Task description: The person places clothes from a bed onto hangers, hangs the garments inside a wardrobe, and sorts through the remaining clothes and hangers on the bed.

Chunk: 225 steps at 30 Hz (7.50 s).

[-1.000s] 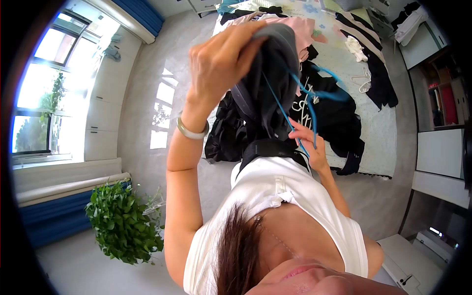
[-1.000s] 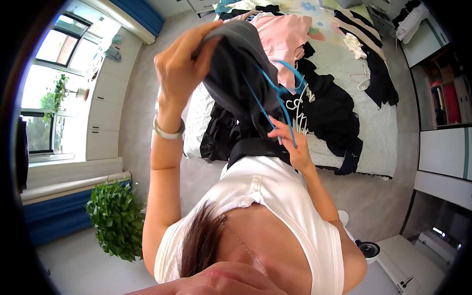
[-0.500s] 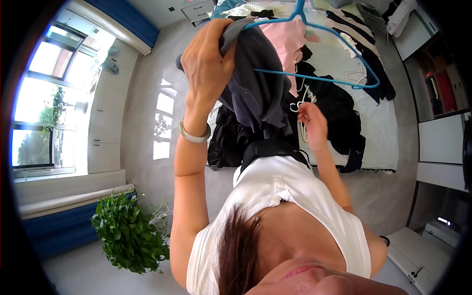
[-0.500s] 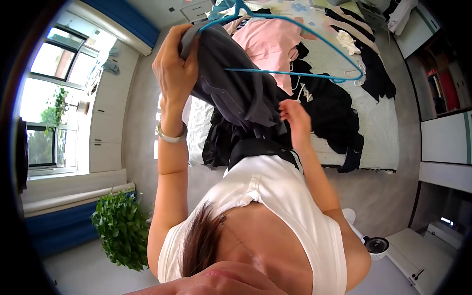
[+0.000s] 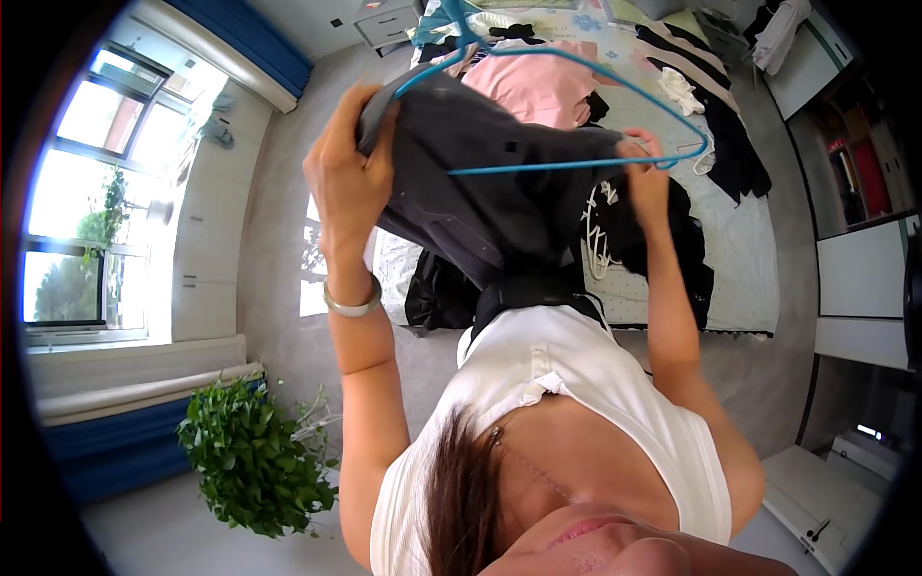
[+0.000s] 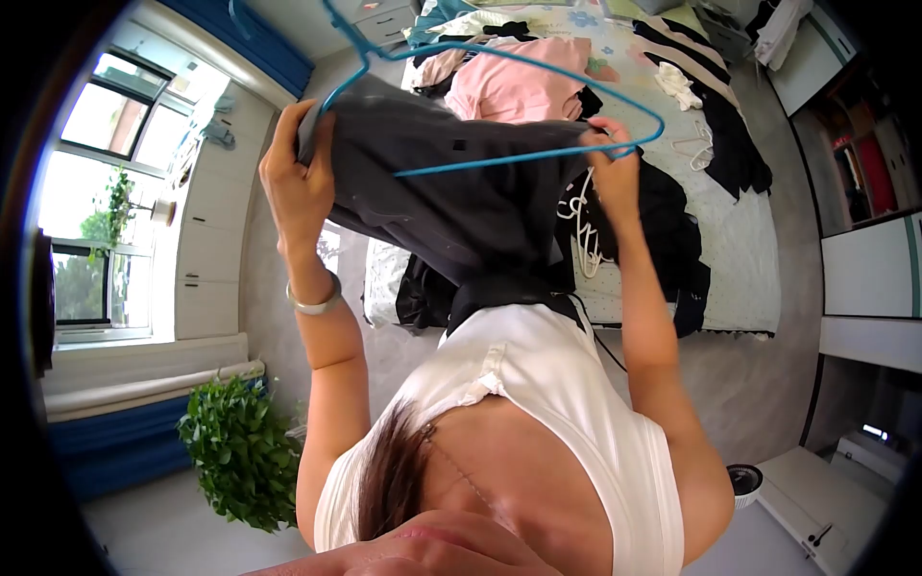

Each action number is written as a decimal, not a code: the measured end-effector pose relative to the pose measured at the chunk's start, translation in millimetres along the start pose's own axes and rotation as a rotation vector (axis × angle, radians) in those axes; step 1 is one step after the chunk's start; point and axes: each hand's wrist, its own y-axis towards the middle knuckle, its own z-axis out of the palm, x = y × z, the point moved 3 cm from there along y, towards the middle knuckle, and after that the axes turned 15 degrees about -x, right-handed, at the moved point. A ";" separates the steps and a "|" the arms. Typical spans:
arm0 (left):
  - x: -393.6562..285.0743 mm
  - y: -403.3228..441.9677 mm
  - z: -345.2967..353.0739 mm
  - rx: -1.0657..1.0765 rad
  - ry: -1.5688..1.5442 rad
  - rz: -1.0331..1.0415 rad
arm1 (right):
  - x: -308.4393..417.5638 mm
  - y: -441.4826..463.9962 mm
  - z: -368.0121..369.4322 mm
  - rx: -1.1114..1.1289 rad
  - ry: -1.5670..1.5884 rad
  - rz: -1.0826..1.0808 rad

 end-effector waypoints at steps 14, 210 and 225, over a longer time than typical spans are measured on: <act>7.2 -3.5 -16.6 -0.050 0.090 0.020 | 22.2 -77.1 50.6 0.548 -0.099 -0.068; -20.1 -155.9 65.8 0.737 -0.306 0.070 | 63.0 -92.6 34.2 0.700 -0.310 -0.498; -23.6 -157.1 65.6 0.726 -0.407 0.082 | 40.7 -93.0 17.5 0.862 -0.137 0.208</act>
